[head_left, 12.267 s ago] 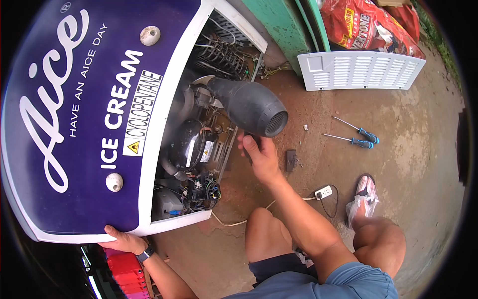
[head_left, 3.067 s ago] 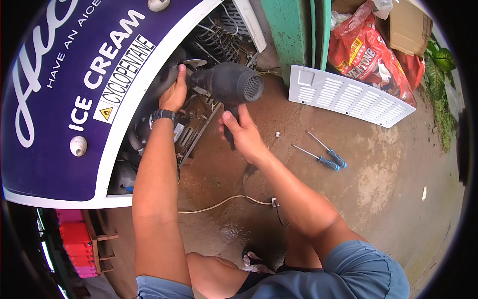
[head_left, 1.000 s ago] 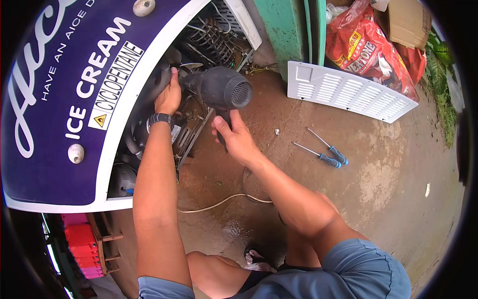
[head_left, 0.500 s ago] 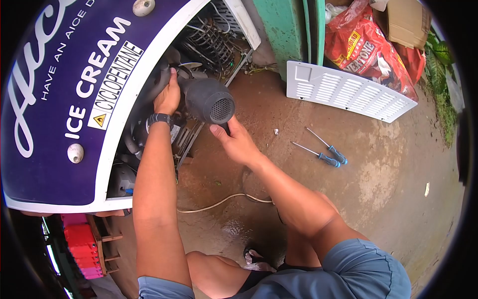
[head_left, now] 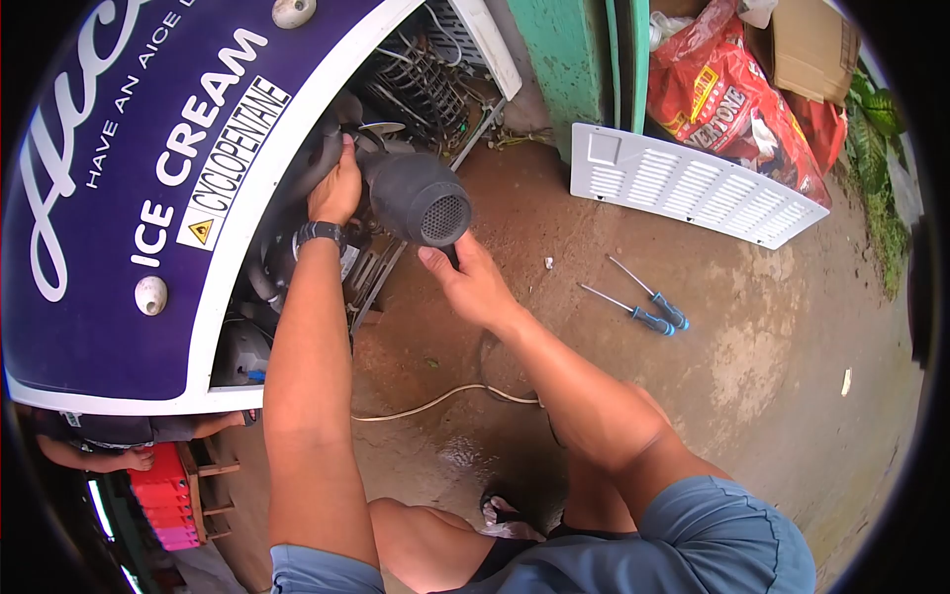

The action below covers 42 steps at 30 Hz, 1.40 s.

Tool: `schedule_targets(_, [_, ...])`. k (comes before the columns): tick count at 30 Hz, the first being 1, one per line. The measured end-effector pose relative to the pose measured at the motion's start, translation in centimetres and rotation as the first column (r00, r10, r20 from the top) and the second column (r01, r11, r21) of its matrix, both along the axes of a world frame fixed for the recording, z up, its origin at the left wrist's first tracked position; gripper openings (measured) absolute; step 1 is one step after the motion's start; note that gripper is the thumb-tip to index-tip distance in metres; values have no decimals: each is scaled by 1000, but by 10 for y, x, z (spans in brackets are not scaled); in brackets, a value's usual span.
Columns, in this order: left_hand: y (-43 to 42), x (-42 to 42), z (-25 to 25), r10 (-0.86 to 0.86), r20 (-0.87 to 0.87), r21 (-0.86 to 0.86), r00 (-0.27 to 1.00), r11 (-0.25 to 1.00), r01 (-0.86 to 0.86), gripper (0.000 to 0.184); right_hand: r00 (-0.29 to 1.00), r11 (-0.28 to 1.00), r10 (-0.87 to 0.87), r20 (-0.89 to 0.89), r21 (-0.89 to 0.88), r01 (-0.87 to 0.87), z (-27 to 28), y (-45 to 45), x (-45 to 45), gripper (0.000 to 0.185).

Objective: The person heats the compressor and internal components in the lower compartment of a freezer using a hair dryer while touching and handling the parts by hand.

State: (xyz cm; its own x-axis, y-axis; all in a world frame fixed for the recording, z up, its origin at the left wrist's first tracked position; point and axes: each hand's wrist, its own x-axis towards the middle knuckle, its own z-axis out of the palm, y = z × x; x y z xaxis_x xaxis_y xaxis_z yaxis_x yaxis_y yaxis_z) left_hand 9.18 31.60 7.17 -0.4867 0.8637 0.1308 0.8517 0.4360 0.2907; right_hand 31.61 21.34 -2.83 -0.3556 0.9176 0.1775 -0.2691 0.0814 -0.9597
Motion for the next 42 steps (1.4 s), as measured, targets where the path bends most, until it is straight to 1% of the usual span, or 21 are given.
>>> schedule_targets(13, [-6,3,-3,-26,-41,36,999,999,27,68,998,998,7,-64,-54,-10,3,-1,-2,57])
schedule_targets(15, [-4,0,-3,-3,-47,-2,999,1000,3,70,998,997,21,-52,-70,-25,5,0,1,59])
schedule_targets(17, [-8,3,2,-75,-79,-127,994,990,65,74,998,997,25,-50,-75,-29,7,2,4,59])
schedule_targets(19, [-23,13,7,-101,-55,-129,993,987,93,75,998,996,42,-48,-73,-45,9,4,8,59])
schedule_targets(21, [-45,19,5,-185,-84,-82,979,981,179,72,999,995,45,-12,-85,-46,10,6,9,57])
schedule_targets(22, [-60,19,-8,-276,-232,69,933,952,299,70,999,996,42,-2,-80,-42,10,5,8,55])
schedule_targets(23, [-78,28,-14,-237,-284,53,929,963,262,61,999,996,39,8,-75,-38,10,5,6,53])
schedule_targets(25, [-116,48,-14,-346,-317,288,883,852,437,51,994,982,-14,108,189,-6,7,0,5,48])
schedule_targets(26, [-137,57,-14,-330,-303,314,894,851,421,51,997,944,-38,71,328,13,10,-5,4,45])
schedule_targets(27, [-157,65,-13,-332,-185,397,925,836,379,48,996,937,-37,85,349,5,14,-11,3,45])
schedule_targets(28, [-170,67,-14,-342,-66,473,937,817,332,44,984,910,-75,161,415,1,21,-18,3,46])
schedule_targets(29, [-179,58,-25,-344,-56,485,937,811,327,44,965,883,-118,234,470,-6,28,-26,2,46])
schedule_targets(30, [-188,46,-42,-382,223,597,897,781,185,42,952,873,-131,277,488,-22,39,-32,-1,47])
schedule_targets(31, [-195,35,-57,-430,476,658,767,753,13,40,944,872,-142,297,489,-23,46,-38,-3,47])
schedule_targets(32, [-197,33,-55,-501,550,728,668,680,-89,45,915,857,-183,359,515,-30,53,-42,-6,47])
schedule_targets(33, [-197,33,-54,-519,554,733,651,675,-85,45,881,841,-229,414,540,-35,61,-46,-8,47])
schedule_targets(35, [-197,32,-44,-593,550,826,587,488,-281,58,851,848,-231,471,526,-61,79,-52,-11,50])
schedule_targets(37, [-199,33,-31,-669,529,846,522,467,-259,67,831,779,-271,486,617,-107,94,-56,-18,46])
schedule_targets(39, [-200,34,-27,-753,478,872,453,346,-346,69,784,774,-305,540,620,-126,107,-60,-31,45])
schedule_targets(41, [-201,30,-28,-755,492,863,434,357,-358,73,731,783,-335,594,607,-134,109,-64,-44,44])
schedule_targets(42, [-204,30,-26,-719,481,875,502,359,-324,74,725,777,-349,593,616,-130,107,-65,-50,43])
